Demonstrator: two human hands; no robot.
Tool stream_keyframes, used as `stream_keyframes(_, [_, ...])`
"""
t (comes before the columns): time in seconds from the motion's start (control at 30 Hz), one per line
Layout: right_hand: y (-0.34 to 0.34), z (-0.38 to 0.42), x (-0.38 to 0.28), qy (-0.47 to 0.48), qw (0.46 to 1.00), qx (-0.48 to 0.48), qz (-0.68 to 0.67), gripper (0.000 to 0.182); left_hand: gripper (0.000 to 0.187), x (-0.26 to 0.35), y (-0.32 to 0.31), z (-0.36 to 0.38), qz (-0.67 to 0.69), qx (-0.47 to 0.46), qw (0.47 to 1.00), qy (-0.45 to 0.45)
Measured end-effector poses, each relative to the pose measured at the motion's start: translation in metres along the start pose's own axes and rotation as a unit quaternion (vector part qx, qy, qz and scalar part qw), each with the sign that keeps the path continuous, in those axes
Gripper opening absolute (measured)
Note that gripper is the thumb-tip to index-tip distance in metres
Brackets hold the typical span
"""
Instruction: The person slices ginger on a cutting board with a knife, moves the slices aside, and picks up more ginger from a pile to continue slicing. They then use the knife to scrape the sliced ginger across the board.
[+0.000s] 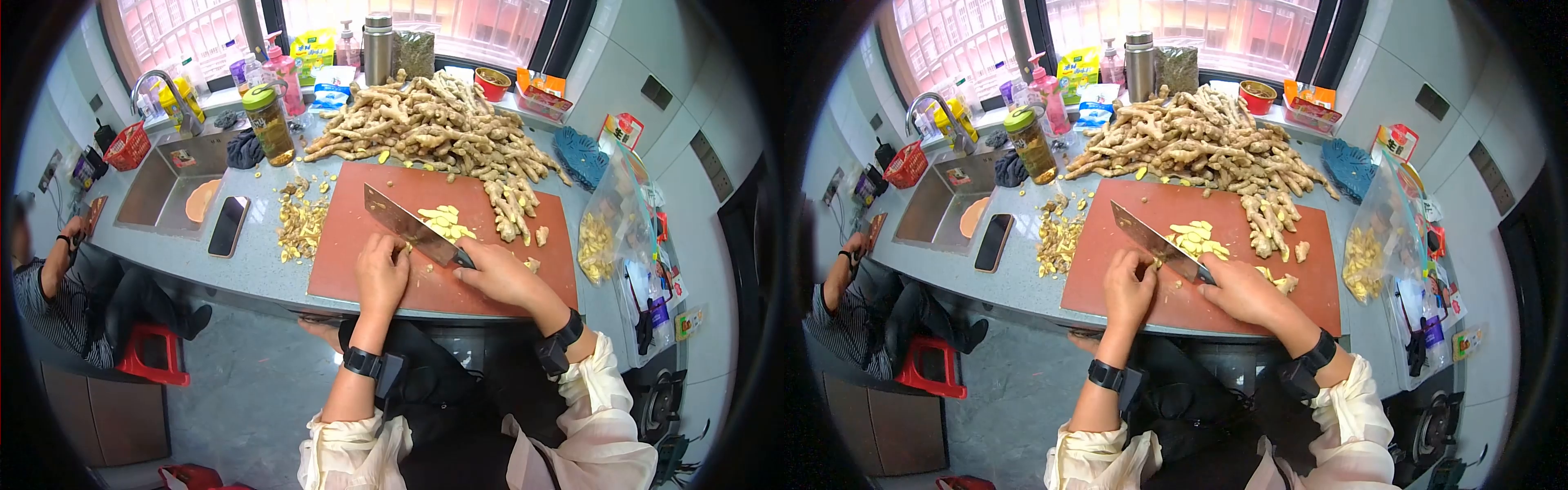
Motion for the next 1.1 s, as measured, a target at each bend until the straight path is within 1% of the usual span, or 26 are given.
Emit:
stream_keyframes(0.07, [0.002,-0.002,0.000,0.005,1.000,-0.005,0.005,0.039,0.009,0.000,0.000,0.000,0.006,0.000,1.000,0.000])
stream_keyframes(0.13, [0.001,-0.004,-0.001,0.015,0.999,-0.031,0.018,0.038,0.008,0.004,-0.001,0.002,-0.012,0.009,0.999,-0.038])
stream_keyframes(0.17, [0.002,-0.006,-0.001,0.015,0.999,-0.032,0.018,0.038,0.008,0.003,-0.002,0.002,-0.011,0.009,0.999,-0.037])
stream_keyframes(0.23, [-0.001,-0.012,-0.003,0.015,0.997,-0.067,0.037,0.033,0.007,0.004,-0.003,0.002,-0.019,0.001,0.999,-0.040])
stream_keyframes(0.37, [-0.012,-0.032,-0.001,0.005,0.997,-0.069,0.030,0.034,0.007,0.006,-0.004,0.002,-0.032,0.005,0.998,-0.045])
stream_keyframes(0.43, [-0.015,-0.039,0.000,0.020,0.999,-0.036,0.016,0.034,0.007,0.008,0.000,0.003,-0.026,0.019,0.998,-0.049])
stream_keyframes(0.47, [-0.019,-0.039,0.002,0.022,0.999,-0.036,0.015,0.034,0.007,0.008,0.001,0.003,-0.027,0.021,0.998,-0.049])
stream_keyframes(0.53, [-0.019,-0.036,0.005,0.023,0.999,-0.019,0.019,0.040,0.007,0.006,0.001,0.003,-0.023,0.021,0.999,-0.040])
stream_keyframes(0.63, [-0.009,-0.022,0.001,0.007,0.999,-0.031,0.017,0.041,0.007,0.003,0.000,0.002,-0.017,0.011,0.999,-0.037])
stream_keyframes(0.77, [0.001,-0.009,0.003,0.018,1.000,-0.005,0.015,0.041,0.007,0.001,-0.002,0.003,-0.002,0.009,1.000,-0.030])
stream_keyframes(0.87, [0.008,-0.008,-0.004,0.042,0.999,0.006,0.026,0.037,0.007,0.002,-0.001,0.003,-0.006,0.017,0.999,-0.035])
stream_keyframes(0.93, [0.007,-0.009,-0.008,0.017,0.999,-0.033,0.032,0.035,0.007,0.003,0.001,0.003,-0.014,0.023,0.999,-0.039])
stream_keyframes(1.1, [0.007,-0.011,-0.012,0.021,0.998,-0.040,0.053,0.034,0.007,0.003,0.001,0.003,-0.027,0.033,0.998,-0.047])
Point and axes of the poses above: each hand's wrist, its own z-axis away from the middle knuckle, its own y-axis out of the back of the hand, x = y × z, the point moved 9 cm from there along -z, towards the middle knuckle, and after that the axes turned 15 degrees about y, right-handed, at the moved point
